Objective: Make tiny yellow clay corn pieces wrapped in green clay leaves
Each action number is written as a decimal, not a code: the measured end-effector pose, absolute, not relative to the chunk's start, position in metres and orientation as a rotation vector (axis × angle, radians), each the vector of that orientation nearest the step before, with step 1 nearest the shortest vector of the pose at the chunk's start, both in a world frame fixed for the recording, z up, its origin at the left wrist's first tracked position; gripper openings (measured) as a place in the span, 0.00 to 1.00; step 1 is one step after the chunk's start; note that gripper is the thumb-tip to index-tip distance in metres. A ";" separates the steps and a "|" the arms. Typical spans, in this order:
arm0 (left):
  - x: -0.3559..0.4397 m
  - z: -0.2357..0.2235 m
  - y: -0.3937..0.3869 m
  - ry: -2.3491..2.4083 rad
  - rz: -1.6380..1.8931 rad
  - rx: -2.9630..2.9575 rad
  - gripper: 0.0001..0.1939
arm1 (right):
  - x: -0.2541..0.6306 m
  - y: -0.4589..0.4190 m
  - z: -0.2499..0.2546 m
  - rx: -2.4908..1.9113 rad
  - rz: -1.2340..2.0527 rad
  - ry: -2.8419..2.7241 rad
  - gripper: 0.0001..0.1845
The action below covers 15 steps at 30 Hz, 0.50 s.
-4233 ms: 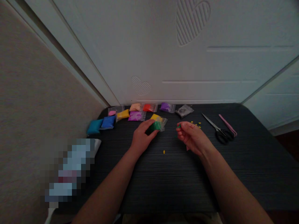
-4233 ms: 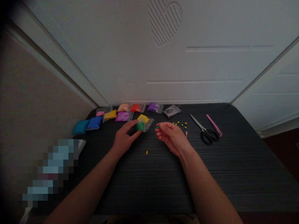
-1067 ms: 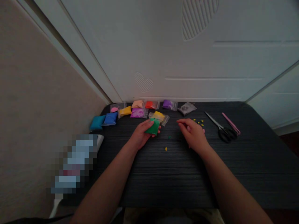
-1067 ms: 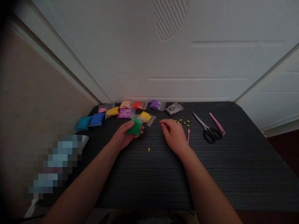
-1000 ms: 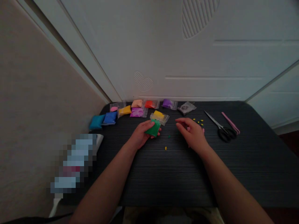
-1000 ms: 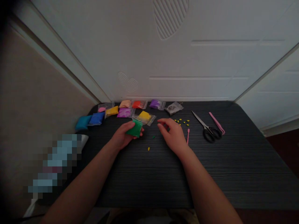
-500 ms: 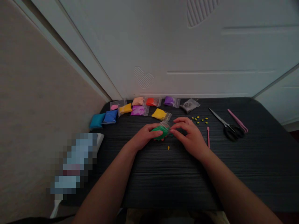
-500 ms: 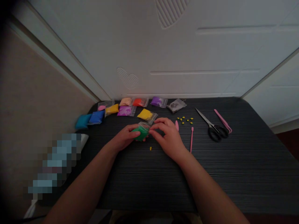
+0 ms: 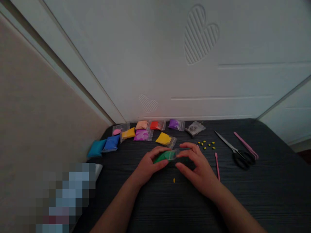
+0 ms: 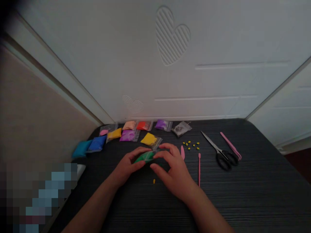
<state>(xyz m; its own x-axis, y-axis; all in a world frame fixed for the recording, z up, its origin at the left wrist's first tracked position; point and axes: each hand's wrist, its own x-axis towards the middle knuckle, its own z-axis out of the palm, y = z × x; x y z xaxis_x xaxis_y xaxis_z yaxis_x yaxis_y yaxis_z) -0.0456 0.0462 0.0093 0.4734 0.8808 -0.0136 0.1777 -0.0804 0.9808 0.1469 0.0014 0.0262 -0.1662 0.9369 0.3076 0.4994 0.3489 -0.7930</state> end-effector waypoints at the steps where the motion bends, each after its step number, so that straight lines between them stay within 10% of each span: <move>1: -0.045 0.010 0.046 0.989 0.789 1.626 0.19 | 0.146 0.001 0.026 -1.271 0.679 -1.801 0.11; 15: -0.038 0.004 0.037 1.185 0.984 2.116 0.18 | 0.140 0.001 0.021 -1.317 0.576 -1.797 0.02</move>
<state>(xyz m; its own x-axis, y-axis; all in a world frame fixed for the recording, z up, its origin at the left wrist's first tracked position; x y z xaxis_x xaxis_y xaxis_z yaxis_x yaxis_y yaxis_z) -0.0375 0.0372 0.0036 0.3541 0.8709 0.3407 0.4945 -0.4836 0.7222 0.1397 0.0008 0.0215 -0.1212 0.9316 0.3428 0.5586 0.3495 -0.7522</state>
